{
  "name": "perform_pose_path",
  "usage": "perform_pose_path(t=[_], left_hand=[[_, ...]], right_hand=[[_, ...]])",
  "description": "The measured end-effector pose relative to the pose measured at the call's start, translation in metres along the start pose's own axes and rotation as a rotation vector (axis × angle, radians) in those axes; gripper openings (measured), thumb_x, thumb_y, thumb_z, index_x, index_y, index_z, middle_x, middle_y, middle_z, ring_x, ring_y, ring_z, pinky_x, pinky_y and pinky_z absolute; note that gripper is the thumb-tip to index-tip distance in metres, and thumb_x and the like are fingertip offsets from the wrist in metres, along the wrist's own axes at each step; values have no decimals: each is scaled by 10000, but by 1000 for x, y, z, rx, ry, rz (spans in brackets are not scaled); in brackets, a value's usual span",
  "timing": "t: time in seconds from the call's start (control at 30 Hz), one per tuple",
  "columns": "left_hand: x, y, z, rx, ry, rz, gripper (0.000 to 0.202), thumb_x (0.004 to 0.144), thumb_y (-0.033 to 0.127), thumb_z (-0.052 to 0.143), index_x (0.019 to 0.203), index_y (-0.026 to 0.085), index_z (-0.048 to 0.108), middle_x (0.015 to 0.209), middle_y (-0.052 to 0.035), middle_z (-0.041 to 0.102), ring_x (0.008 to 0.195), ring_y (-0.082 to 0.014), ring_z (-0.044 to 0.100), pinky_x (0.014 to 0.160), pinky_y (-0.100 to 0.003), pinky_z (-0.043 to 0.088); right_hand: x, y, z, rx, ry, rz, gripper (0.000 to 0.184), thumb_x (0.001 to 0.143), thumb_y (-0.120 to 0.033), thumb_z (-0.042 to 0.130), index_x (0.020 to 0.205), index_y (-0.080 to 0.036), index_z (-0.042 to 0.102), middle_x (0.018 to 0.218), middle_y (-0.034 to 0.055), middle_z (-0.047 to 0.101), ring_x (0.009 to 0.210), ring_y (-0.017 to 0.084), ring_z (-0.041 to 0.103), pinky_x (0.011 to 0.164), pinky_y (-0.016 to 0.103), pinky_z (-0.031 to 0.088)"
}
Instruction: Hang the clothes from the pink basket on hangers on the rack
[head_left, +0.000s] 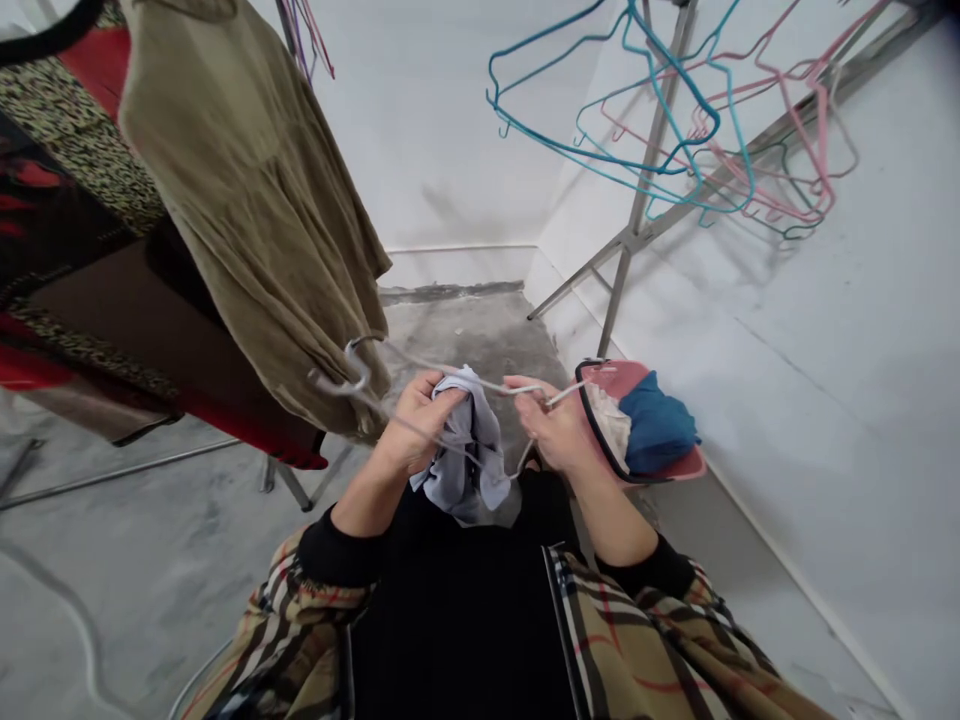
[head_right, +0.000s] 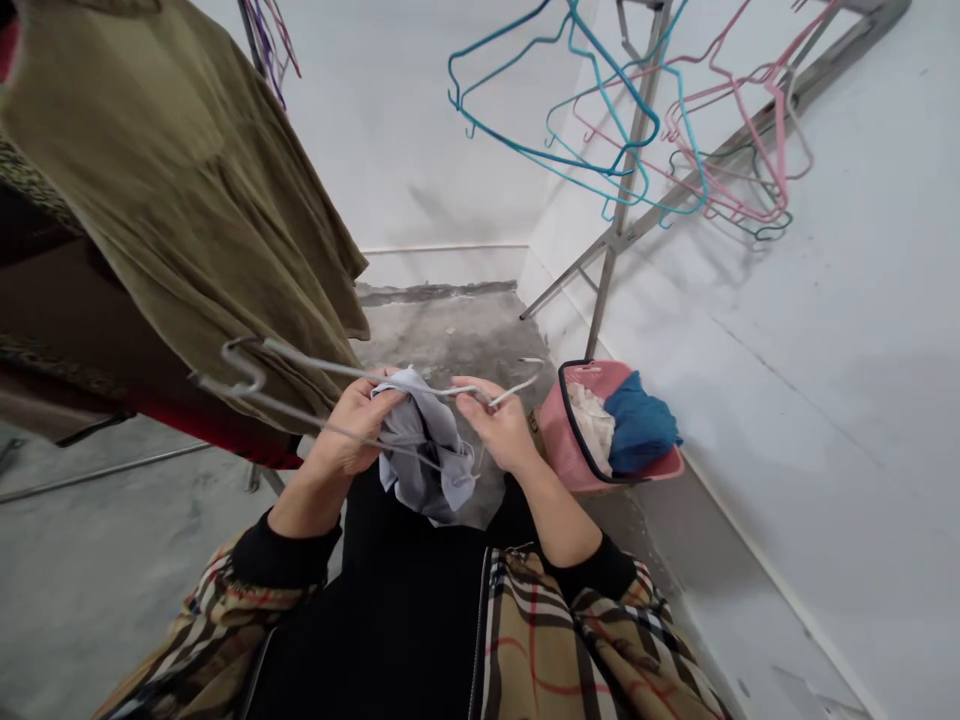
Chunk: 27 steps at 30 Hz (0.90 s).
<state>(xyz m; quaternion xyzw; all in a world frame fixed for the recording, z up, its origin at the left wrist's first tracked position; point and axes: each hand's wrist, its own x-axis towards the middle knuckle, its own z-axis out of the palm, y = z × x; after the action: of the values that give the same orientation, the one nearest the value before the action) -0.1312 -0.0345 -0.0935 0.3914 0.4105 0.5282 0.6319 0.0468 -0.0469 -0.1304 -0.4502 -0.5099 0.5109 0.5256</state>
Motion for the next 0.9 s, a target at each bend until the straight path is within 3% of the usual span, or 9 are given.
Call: perform_pose_path(t=[0.1, 0.2, 0.27, 0.37, 0.5, 0.6, 0.7, 0.8, 0.9], left_hand=[[-2, -1, 2, 29, -61, -14, 239, 602, 292, 764, 732, 158, 614, 618, 49, 576, 535, -70, 477, 543, -182, 378], [0, -4, -3, 62, -101, 23, 241, 615, 302, 765, 747, 163, 619, 637, 45, 587, 560, -76, 498, 569, -185, 399], [4, -7, -11, 125, -99, 77, 243, 633, 323, 765, 745, 162, 621, 653, 42, 594, 590, -80, 509, 602, -187, 410], [9, -11, -24, 310, -134, 126, 286, 643, 371, 768, 778, 159, 632, 687, 25, 616, 628, -103, 531, 630, -207, 422], [15, -17, -37, 781, -204, 263, 339, 666, 338, 751, 953, 176, 672, 824, -19, 677, 736, -162, 589, 681, -246, 439], [18, -24, -40, 1042, -152, 395, 191, 747, 285, 642, 896, 185, 705, 818, -42, 683, 792, -194, 606, 745, -284, 448], [19, -33, -39, 921, -112, 378, 197, 766, 306, 609, 869, 165, 700, 824, -51, 677, 800, -194, 607, 753, -289, 458], [19, -39, -35, 565, -169, 149, 316, 742, 390, 671, 937, 141, 684, 836, -40, 679, 749, -163, 599, 700, -259, 463], [15, -37, -29, 305, -319, -107, 418, 669, 400, 774, 977, 131, 686, 780, -27, 678, 691, -140, 594, 646, -231, 457]], right_hand=[[2, 9, 13, -116, -206, 64, 381, 718, -403, 721, 1004, -152, 695, 846, 32, 682, 646, 95, 519, 590, 217, 405], [4, 12, 15, -241, -308, 84, 246, 722, -365, 683, 782, -126, 671, 645, -16, 585, 590, 88, 468, 562, 212, 361], [7, 6, 9, -314, -280, 46, 237, 751, -359, 641, 689, -130, 635, 588, -29, 528, 562, 81, 427, 542, 209, 327], [11, -9, -4, -312, -187, -34, 213, 756, -341, 619, 725, -134, 651, 627, -19, 563, 592, 92, 459, 575, 211, 356], [12, -24, -11, -326, -147, -77, 202, 750, -312, 597, 791, -138, 692, 672, -2, 613, 640, 114, 510, 615, 219, 391], [11, -27, -10, -373, -144, -84, 199, 745, -284, 583, 804, -145, 712, 666, 0, 618, 632, 118, 511, 618, 223, 395], [10, -25, -9, -370, -115, -96, 208, 752, -287, 583, 811, -146, 724, 670, 5, 626, 640, 124, 523, 626, 229, 402], [12, -24, -13, -341, -76, -99, 219, 753, -291, 591, 839, -144, 729, 707, 11, 652, 668, 132, 547, 647, 237, 415], [15, -22, -18, -333, -49, -100, 218, 754, -280, 591, 852, -143, 730, 723, 10, 665, 687, 137, 562, 670, 246, 424]])
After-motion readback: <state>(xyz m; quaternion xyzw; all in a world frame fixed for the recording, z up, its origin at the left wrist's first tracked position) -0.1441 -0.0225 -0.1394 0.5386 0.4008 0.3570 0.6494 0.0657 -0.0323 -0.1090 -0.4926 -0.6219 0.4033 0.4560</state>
